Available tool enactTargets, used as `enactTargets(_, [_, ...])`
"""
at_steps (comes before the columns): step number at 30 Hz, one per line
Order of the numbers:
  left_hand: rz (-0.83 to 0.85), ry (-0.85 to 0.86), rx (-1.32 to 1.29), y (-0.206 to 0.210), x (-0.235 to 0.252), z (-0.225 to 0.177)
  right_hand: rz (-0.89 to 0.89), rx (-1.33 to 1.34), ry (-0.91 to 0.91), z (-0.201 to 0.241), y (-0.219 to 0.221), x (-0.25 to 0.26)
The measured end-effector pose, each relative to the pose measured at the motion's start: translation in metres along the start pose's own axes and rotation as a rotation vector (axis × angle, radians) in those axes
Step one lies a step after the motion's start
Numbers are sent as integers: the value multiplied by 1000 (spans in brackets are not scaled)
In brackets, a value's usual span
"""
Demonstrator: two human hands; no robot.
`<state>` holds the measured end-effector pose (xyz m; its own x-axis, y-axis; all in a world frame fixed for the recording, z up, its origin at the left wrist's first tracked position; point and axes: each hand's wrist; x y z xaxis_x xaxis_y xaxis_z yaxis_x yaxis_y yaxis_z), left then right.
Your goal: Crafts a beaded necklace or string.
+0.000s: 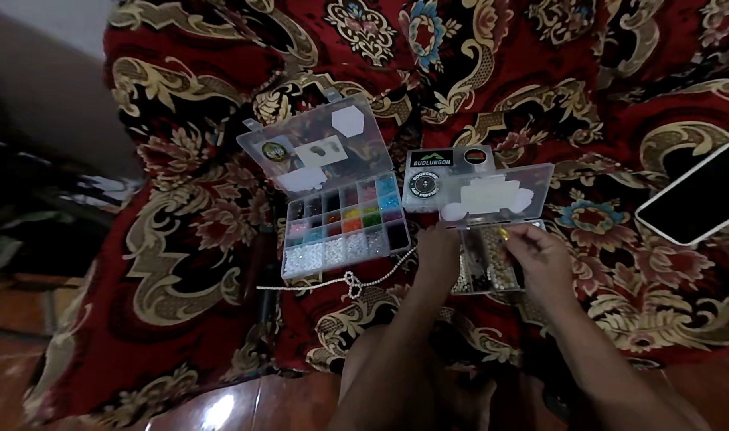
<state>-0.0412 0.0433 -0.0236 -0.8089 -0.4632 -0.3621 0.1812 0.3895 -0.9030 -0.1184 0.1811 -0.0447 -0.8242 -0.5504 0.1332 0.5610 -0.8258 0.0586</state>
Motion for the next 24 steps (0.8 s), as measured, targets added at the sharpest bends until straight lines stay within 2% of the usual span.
enactTargets(6, [-11,9,20,2,2,-1,11,17,-9,-1,-1,0])
enactTargets(9, [-74,15,-96,2,2,6,16,15,-1,0,0,0])
enactTargets(11, [-146,43,-271,1,2,16,21,15,-1,0,-1,0])
enactTargets(16, [-193,123,-978,2,6,25,45,3,-15,-2,1,-1])
enactTargets(19, [-114,149,-1306,6,8,24,69,-6,-14,-4,2,-3])
enactTargets(24, [33,184,-1574,12,11,20,109,-20,0,-3,2,-5])
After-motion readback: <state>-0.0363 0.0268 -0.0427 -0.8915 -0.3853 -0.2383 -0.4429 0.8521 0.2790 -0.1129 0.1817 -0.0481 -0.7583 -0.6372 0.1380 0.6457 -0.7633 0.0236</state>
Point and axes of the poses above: each hand's wrist, its own x-axis towards the middle knuckle, its own y-axis out of the palm, z = x × y
